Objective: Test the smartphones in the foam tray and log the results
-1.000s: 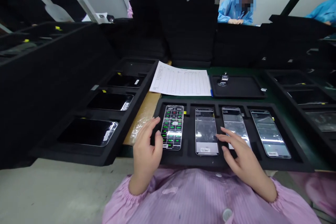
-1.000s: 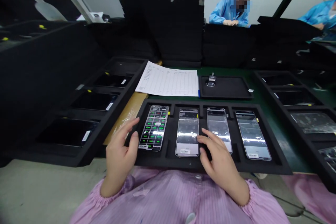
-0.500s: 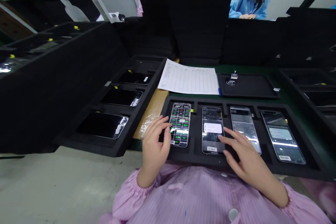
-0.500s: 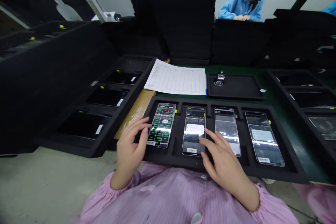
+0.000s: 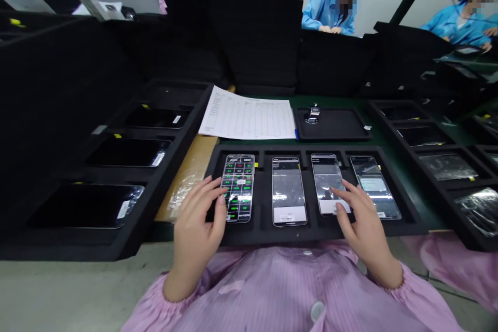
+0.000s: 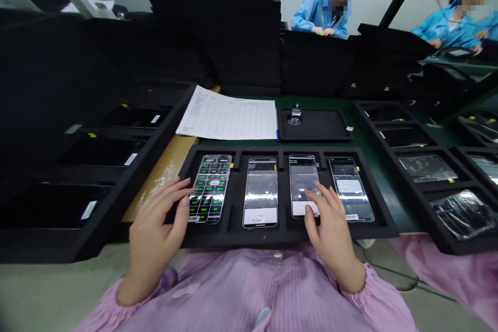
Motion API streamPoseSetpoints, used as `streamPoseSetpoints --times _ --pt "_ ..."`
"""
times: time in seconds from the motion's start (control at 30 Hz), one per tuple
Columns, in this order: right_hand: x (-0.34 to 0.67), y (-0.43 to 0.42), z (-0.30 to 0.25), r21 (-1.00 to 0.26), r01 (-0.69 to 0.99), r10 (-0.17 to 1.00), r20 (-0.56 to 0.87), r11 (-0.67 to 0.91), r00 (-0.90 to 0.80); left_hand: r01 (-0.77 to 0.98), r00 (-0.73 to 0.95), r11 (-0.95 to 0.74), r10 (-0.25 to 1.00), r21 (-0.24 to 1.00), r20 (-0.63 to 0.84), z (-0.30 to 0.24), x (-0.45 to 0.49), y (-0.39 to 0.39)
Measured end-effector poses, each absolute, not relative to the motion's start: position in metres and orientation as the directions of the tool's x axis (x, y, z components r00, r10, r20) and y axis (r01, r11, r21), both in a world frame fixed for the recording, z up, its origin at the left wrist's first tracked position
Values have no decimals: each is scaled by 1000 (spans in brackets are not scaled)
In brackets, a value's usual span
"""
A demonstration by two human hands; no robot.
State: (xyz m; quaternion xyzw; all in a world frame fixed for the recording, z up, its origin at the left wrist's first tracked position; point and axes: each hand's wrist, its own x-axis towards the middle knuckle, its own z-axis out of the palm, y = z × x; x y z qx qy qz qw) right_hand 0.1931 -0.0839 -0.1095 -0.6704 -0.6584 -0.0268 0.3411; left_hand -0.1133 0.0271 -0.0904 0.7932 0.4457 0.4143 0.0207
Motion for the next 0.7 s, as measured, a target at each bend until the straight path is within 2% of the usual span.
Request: streamPoseSetpoints --times 0.2,0.4,0.57,0.7 --pt "199 -92 -112 -441 895 879 451 68 155 659 364 -682 658 318 659 -84 -122 20" --pt "201 -96 -115 -457 889 886 421 23 194 558 586 -809 542 184 602 -86 -136 1" --pt "199 -95 -113 -441 897 888 420 19 188 578 649 -796 582 178 490 -90 -132 -7" --pt "199 -95 -113 -441 897 887 420 18 189 594 640 -781 603 191 476 -86 -128 -9"
